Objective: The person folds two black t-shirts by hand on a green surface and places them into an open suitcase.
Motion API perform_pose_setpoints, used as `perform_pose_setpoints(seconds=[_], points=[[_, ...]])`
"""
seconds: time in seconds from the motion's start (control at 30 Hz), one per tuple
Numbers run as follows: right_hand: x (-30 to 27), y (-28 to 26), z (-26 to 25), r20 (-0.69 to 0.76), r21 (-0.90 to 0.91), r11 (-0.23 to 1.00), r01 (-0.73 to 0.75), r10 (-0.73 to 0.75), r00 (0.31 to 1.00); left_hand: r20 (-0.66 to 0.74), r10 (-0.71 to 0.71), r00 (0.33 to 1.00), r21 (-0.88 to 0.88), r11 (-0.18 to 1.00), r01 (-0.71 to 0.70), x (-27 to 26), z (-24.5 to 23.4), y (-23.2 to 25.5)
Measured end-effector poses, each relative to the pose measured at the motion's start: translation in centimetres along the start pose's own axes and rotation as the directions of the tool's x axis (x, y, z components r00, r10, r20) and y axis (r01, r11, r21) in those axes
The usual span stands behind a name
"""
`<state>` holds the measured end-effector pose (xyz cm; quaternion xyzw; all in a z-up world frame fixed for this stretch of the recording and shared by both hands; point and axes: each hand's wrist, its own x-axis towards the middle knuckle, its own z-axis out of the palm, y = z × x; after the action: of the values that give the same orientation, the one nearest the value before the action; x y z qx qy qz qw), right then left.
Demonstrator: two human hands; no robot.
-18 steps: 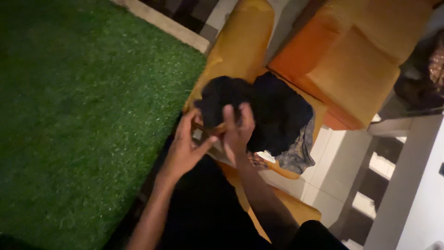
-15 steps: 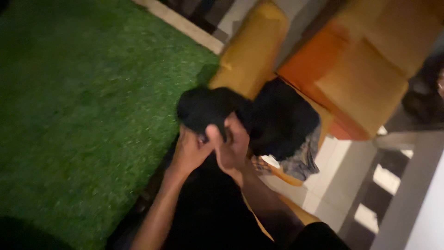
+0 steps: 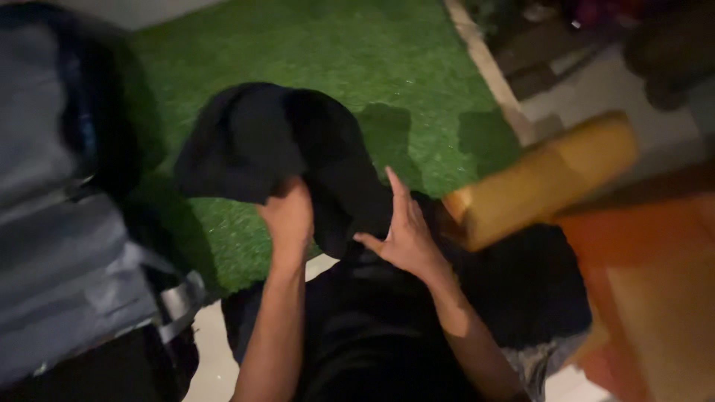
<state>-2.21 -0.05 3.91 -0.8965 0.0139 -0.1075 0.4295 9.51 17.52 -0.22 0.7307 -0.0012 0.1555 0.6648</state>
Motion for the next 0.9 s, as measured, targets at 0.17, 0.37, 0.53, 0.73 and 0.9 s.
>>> perform_pose_setpoints(seconds=[0.17,0.37,0.53,0.73,0.9], points=[[2.2,2.0,1.8,0.081,-0.052,0.998,-0.037,0.041,0.996,-0.253,-0.189,0.949,-0.168,0.974,0.149,3.7,-7.1,-0.8],[7.8,3.0,-3.4,0.263,0.266,0.961,0.077,-0.149,0.953,-0.367,-0.170,0.915,-0.408,0.913,0.006,6.9,-14.0,2.9],[13.6,1.7,-9.0,0.415,0.157,0.986,-0.054,-0.016,0.910,-0.461,-0.026,0.887,-0.317,0.938,-0.137,7.2,-19.5,4.6],[18.8,-3.7,-14.0,0.615,0.056,0.998,-0.002,-0.033,0.788,-0.290,0.155,0.944,-0.338,0.907,-0.252,7.8,-22.8,9.2],[23.7,-1.3,-18.5,0.116,-0.472,0.869,0.152,-0.109,0.987,-0.224,0.414,0.882,-0.124,0.886,-0.447,12.3,-25.8,14.3]])
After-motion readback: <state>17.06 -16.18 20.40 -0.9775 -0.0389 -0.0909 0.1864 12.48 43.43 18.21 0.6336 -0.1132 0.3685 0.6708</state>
